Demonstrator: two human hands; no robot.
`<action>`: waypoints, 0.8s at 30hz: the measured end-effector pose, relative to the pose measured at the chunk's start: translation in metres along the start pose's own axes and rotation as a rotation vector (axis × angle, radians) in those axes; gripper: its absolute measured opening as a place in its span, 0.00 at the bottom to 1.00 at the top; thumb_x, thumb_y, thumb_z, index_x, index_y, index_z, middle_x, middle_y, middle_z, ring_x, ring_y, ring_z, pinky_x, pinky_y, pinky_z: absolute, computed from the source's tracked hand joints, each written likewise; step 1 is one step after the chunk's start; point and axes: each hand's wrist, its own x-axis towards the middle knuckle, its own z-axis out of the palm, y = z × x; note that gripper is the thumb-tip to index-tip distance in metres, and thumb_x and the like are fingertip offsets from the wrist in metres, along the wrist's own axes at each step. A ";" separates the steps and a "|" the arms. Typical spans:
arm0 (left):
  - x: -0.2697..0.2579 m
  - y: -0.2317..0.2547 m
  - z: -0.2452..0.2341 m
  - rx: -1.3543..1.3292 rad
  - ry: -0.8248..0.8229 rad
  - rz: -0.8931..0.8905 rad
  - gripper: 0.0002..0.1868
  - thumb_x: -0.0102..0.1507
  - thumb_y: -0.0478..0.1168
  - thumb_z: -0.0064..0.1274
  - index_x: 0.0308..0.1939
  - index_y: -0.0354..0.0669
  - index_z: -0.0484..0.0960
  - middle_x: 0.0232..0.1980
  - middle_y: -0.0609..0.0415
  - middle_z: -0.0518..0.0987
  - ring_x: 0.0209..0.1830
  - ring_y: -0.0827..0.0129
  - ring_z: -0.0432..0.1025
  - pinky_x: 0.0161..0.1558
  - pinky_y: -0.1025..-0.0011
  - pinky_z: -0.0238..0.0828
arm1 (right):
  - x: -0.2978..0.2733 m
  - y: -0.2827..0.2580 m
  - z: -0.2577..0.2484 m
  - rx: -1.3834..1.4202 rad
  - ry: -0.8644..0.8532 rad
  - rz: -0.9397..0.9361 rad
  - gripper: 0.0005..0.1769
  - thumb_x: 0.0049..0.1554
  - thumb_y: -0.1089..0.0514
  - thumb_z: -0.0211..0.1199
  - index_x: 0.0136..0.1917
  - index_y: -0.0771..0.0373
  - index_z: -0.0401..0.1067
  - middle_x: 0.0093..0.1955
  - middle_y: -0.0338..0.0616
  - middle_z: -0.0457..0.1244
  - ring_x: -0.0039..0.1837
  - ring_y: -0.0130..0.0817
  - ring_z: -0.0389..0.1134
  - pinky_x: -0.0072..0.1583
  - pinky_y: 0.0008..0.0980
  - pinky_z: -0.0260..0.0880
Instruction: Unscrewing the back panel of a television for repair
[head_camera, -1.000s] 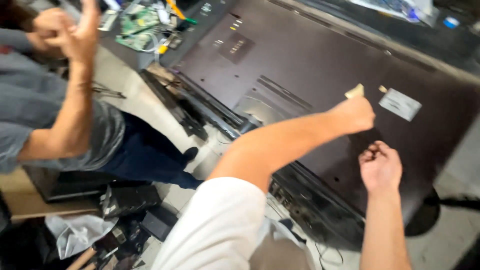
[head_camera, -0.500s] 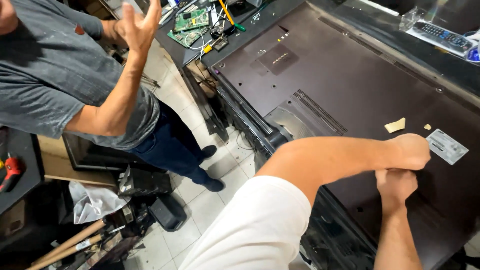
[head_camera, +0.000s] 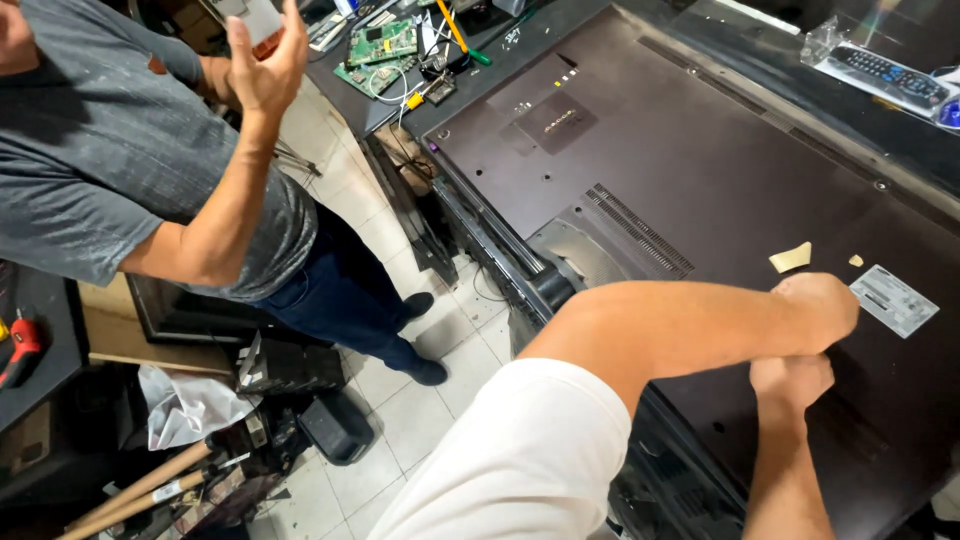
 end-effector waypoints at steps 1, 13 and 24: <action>0.019 0.003 0.004 0.001 -0.001 0.002 0.23 0.70 0.44 0.53 0.68 0.69 0.85 0.71 0.80 0.83 0.72 0.71 0.78 0.53 0.55 0.90 | -0.001 -0.002 -0.005 0.000 -0.001 0.002 0.26 0.73 0.37 0.57 0.58 0.56 0.86 0.53 0.55 0.78 0.53 0.60 0.81 0.55 0.54 0.80; -0.082 -0.034 -0.020 0.244 0.023 0.010 0.29 0.65 0.52 0.63 0.71 0.76 0.79 0.78 0.78 0.74 0.82 0.82 0.63 0.88 0.69 0.43 | -0.012 -0.002 0.011 0.162 0.288 -0.069 0.21 0.63 0.38 0.64 0.39 0.53 0.82 0.38 0.50 0.72 0.40 0.62 0.75 0.42 0.56 0.72; -0.087 -0.033 -0.003 0.237 0.240 0.004 0.17 0.70 0.42 0.52 0.55 0.71 0.90 0.62 0.70 0.85 0.65 0.66 0.79 0.70 0.55 0.74 | -0.018 -0.003 0.003 0.156 0.275 -0.107 0.28 0.69 0.33 0.63 0.39 0.56 0.78 0.37 0.51 0.71 0.40 0.63 0.74 0.43 0.58 0.73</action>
